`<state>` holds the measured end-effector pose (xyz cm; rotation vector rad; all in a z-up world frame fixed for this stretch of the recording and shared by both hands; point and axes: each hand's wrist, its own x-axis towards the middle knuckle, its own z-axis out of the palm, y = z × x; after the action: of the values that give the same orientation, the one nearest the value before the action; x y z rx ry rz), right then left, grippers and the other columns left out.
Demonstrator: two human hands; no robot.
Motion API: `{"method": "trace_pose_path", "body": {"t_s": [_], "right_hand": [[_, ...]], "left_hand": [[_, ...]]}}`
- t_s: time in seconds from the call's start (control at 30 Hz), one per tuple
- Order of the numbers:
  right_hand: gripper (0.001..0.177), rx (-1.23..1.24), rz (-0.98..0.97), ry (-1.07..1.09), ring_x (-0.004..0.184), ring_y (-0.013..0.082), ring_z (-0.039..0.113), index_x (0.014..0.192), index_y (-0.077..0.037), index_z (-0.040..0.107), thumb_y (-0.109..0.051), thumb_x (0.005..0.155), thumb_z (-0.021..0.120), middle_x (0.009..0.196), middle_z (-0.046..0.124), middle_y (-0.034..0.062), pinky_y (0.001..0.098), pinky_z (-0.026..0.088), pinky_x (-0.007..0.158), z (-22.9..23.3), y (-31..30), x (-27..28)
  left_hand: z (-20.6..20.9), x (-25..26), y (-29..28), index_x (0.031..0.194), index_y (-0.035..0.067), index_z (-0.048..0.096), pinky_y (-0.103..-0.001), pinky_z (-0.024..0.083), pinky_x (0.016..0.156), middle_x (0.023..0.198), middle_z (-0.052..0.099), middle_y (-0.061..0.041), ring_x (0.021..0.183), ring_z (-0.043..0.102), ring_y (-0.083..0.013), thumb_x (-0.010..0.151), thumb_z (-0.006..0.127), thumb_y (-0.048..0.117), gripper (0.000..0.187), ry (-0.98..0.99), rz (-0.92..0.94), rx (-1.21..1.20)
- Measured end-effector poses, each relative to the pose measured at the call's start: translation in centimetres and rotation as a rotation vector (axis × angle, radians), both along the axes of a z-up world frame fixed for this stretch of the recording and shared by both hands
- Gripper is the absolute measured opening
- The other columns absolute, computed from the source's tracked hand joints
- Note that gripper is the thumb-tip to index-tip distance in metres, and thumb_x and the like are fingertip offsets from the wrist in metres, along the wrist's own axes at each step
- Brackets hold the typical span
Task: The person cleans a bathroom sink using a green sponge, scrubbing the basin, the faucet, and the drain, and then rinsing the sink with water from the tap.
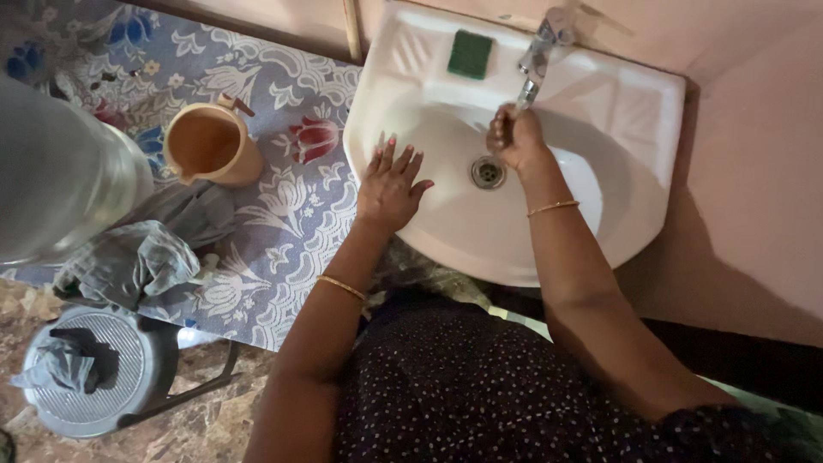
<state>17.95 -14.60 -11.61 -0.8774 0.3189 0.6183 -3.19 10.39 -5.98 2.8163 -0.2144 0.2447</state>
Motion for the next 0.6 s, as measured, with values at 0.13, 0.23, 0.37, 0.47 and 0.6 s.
{"method": "trace_pose_path", "body": {"t_s": [0.13, 0.23, 0.37, 0.47, 0.6], "right_hand": [[0.037, -0.062, 0.321, 0.088, 0.041, 0.0077, 0.03, 0.069, -0.014, 0.045, -0.017, 0.104, 0.057, 0.053, 0.039, -0.0048, 0.0239, 0.024, 0.037, 2.3, 2.2, 0.3], [0.038, -0.136, 0.227, -0.277, 0.041, 0.0096, 0.036, 0.076, -0.011, 0.054, -0.031, 0.108, 0.059, 0.054, 0.041, -0.0038, 0.0261, 0.028, 0.039, 6.1, 4.3, 1.4], [0.023, -0.341, 0.087, -0.693, 0.062, 0.0179, 0.069, 0.104, -0.01, 0.065, -0.032, 0.101, 0.057, 0.076, 0.067, 0.0072, 0.0331, 0.061, 0.058, 8.0, 6.1, 5.7], [0.036, -1.224, 0.092, -1.541, 0.116, 0.0336, 0.067, 0.134, -0.011, 0.068, -0.016, 0.099, 0.076, 0.133, 0.067, 0.0206, 0.0417, 0.056, 0.096, 6.2, 6.9, 7.3], [0.07, -1.546, 0.183, -1.542, 0.126, 0.048, 0.049, 0.135, -0.004, 0.061, -0.017, 0.072, 0.088, 0.139, 0.054, 0.0271, 0.056, 0.042, 0.098, 5.0, 8.6, 1.4]], "left_hand": [[0.0, -0.1, 0.2, 0.142, 0.008, 0.059, -0.051, 0.025, 0.124, 0.15, 0.056, -0.014, 0.149, 0.036, -0.0394, 0.101, 0.056, 0.048, 0.057, -0.038, 0.025, -0.08], [-0.2, 0.1, 0.4, 0.139, 0.006, 0.062, -0.051, 0.028, 0.121, 0.143, 0.061, -0.017, 0.144, 0.042, -0.0415, 0.099, 0.06, 0.048, 0.058, -0.091, 0.027, -0.13], [-0.6, 0.0, 0.6, 0.137, 0.005, 0.063, -0.051, 0.032, 0.121, 0.137, 0.065, -0.018, 0.141, 0.048, -0.0421, 0.098, 0.063, 0.049, 0.059, -0.127, 0.034, -0.165], [-0.6, 0.3, 0.7, 0.137, 0.004, 0.063, -0.051, 0.033, 0.12, 0.135, 0.066, -0.019, 0.14, 0.048, -0.0426, 0.097, 0.063, 0.049, 0.06, -0.13, 0.031, -0.165], [-0.6, 0.3, 0.6, 0.136, 0.004, 0.063, -0.05, 0.033, 0.121, 0.135, 0.066, -0.019, 0.141, 0.048, -0.0414, 0.098, 0.063, 0.05, 0.06, -0.13, 0.033, -0.159]]}}
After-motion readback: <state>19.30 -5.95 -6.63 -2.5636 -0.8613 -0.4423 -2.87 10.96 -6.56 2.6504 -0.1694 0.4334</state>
